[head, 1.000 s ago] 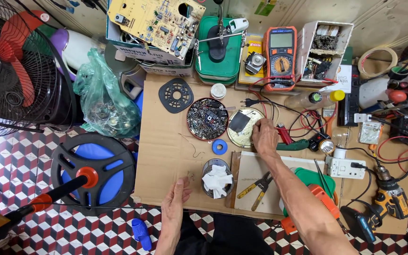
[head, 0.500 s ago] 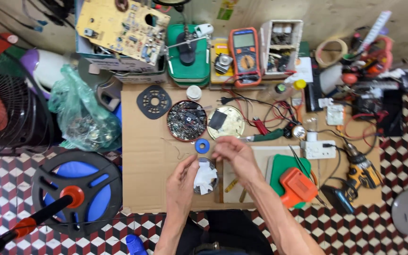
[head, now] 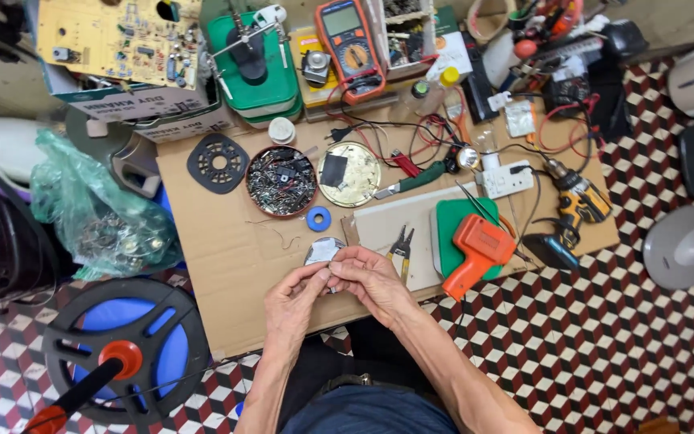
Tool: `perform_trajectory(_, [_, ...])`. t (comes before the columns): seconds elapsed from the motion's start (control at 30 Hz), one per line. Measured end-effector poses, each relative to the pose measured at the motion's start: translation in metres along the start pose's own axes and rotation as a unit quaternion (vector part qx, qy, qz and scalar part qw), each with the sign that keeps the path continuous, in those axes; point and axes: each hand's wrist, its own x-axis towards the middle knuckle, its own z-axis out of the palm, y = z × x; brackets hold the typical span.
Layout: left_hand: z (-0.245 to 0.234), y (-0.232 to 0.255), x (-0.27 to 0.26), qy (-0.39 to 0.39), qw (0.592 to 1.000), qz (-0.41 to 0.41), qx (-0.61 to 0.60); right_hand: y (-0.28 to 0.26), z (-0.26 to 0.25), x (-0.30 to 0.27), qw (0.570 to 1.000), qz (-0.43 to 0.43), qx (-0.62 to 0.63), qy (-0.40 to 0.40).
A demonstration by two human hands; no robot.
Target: Repairing and reassembling a motor for an electric fan.
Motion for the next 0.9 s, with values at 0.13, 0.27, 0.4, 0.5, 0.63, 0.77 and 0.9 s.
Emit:
perform_trajectory(0.13, [0.001, -0.008, 0.001, 0.003, 0.999, -0.013, 0.029, -0.004, 0.007, -0.018, 0.998, -0.027, -0.026, 0.050])
perform_trajectory(0.27, [-0.006, -0.013, 0.002, 0.019, 1.000, -0.014, 0.021, -0.004, -0.001, -0.031, 0.991, -0.041, -0.064, 0.113])
perform_trajectory(0.4, [-0.007, 0.008, -0.001, 0.025, 0.996, -0.087, -0.002, -0.004, -0.037, -0.052, 0.970, -0.089, -0.103, 0.201])
perform_trajectory(0.5, [-0.002, 0.012, 0.002, 0.004, 0.985, -0.118, -0.122, -0.002, -0.057, -0.074, 0.949, -0.122, -0.131, 0.258])
perform_trajectory(0.63, [0.011, -0.002, 0.020, -0.042, 0.978, -0.136, -0.154, -0.006, -0.067, -0.101, 0.935, -0.152, -0.133, 0.292])
perform_trajectory(0.77, [0.036, 0.004, 0.024, -0.092, 0.975, -0.129, -0.157, -0.049, -0.080, -0.107, 0.908, -0.202, -0.134, 0.341])
perform_trajectory(0.9, [0.068, 0.024, 0.029, -0.091, 0.973, -0.154, -0.143, -0.134, -0.111, -0.079, 0.886, -0.270, -0.157, 0.343])
